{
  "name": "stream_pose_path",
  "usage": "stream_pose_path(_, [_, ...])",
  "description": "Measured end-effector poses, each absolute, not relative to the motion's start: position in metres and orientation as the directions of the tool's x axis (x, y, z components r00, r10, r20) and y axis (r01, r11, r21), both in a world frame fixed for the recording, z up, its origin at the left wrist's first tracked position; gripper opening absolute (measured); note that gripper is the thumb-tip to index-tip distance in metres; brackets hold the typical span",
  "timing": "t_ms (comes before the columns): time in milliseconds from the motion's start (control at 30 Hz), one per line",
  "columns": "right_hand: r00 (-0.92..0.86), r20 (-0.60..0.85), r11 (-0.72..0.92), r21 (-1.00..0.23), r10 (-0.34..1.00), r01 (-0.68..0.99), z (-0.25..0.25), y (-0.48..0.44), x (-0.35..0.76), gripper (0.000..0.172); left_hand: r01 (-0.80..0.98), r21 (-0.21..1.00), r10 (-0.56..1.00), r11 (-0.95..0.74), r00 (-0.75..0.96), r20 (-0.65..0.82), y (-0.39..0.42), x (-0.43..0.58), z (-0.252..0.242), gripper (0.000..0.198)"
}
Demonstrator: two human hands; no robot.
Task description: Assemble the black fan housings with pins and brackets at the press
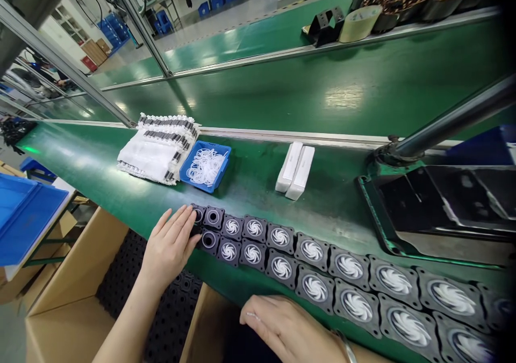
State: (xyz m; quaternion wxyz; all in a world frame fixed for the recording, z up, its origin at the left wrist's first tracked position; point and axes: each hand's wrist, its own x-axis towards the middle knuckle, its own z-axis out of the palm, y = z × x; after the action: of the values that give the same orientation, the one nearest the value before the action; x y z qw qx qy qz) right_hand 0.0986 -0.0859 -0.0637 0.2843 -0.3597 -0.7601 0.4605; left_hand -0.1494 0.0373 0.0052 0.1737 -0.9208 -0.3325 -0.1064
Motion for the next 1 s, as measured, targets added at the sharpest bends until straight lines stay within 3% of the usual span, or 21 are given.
stream_pose_path(333, [-0.567,0.108,0.324,-0.898,0.817,0.296,-0.061,-0.084,0.098,0.045,0.667,-0.187,0.631,-0.721,0.744,0.220,0.035,-0.155,-0.004,0.053])
stream_pose_path(700, [-0.581,0.088,0.311,-0.904,0.809,0.295,-0.062,-0.084,0.098,0.045,0.726,0.027,0.709,-0.687,0.661,0.248,0.042,-0.155,-0.010,0.058])
stream_pose_path(1000, [-0.575,0.091,0.305,-0.908,0.813,0.287,-0.059,-0.082,0.098,0.046,0.661,-0.001,0.648,-0.750,0.735,0.201,0.052,-0.156,-0.006,0.062])
